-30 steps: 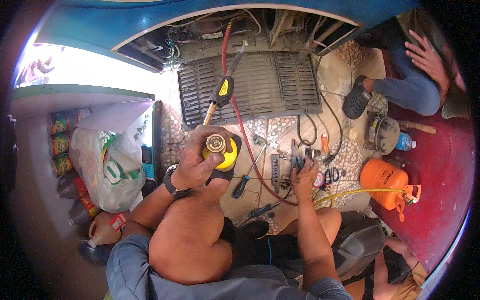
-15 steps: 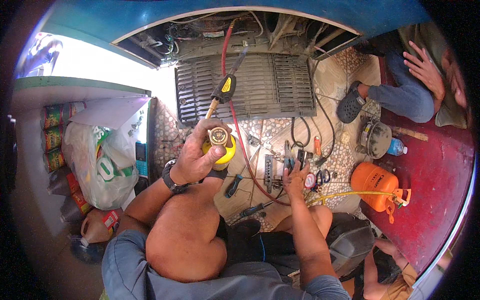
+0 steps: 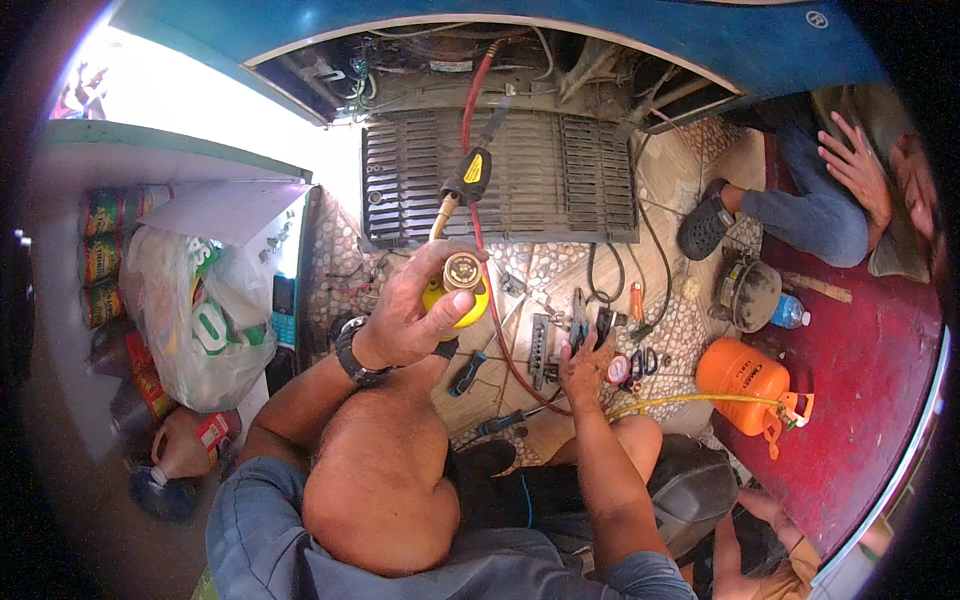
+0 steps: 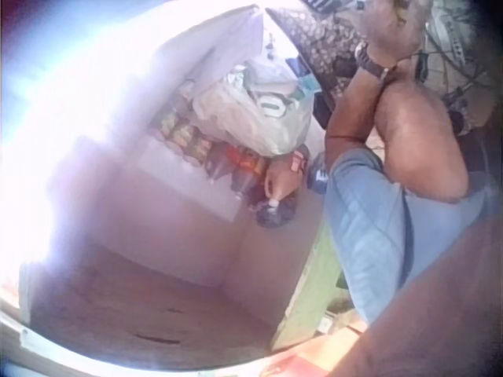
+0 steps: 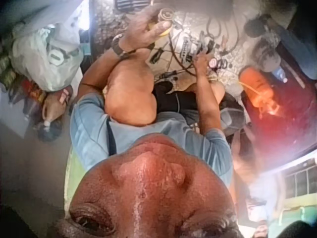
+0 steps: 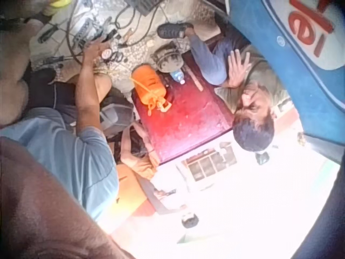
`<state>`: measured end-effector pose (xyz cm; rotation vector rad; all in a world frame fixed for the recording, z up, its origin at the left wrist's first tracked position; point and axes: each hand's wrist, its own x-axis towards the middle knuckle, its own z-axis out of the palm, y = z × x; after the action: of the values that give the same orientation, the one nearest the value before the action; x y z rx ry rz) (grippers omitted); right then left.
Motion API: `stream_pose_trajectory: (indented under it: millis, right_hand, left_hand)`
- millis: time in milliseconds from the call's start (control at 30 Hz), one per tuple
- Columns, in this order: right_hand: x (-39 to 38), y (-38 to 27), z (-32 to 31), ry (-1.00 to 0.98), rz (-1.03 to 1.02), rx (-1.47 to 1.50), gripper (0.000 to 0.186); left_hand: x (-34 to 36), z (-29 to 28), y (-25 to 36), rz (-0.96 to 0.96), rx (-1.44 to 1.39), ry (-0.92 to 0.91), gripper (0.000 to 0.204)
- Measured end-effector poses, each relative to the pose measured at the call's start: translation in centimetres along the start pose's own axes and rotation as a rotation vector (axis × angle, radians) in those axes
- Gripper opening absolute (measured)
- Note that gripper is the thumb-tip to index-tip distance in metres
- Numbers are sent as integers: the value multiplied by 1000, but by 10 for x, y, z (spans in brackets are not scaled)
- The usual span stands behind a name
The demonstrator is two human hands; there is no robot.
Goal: The person uses a blowtorch to solder components on the back of an appliance and connects a pressure gauge and orange tank by hand.
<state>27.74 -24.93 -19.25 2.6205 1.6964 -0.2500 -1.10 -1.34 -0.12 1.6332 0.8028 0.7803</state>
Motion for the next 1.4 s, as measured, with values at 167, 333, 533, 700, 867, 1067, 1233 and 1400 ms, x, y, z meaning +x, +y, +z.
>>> stream_pose_trajectory:
  millis: [167,333,533,700,867,1067,1233,1400]
  right_hand:
    - [-2,6,3,4,-7,40,69]
    - [-4,-2,-1,-5,9,20,69]
    - [-5,-9,-3,-15,28,-33,75]
    - [-6,-3,3,24,-14,-74,76]
    - [-6,-4,6,-15,40,-79,80]
    - [-3,-5,8,14,61,-11,71]
    - [-5,-6,6,30,36,-11,74]
    - [-5,-4,8,-8,81,4,76]
  left_hand:
    - [3,1,1,19,-15,4,45]
    - [2,3,-2,-5,-15,16,44]
    - [6,3,-3,38,79,2,47]
    - [6,2,2,-3,-26,8,48]
    - [5,-2,1,0,-35,-2,48]
    - [5,-6,0,21,-12,-32,51]
    - [6,-5,1,37,10,-26,50]
    - [5,0,-2,1,-29,6,46]
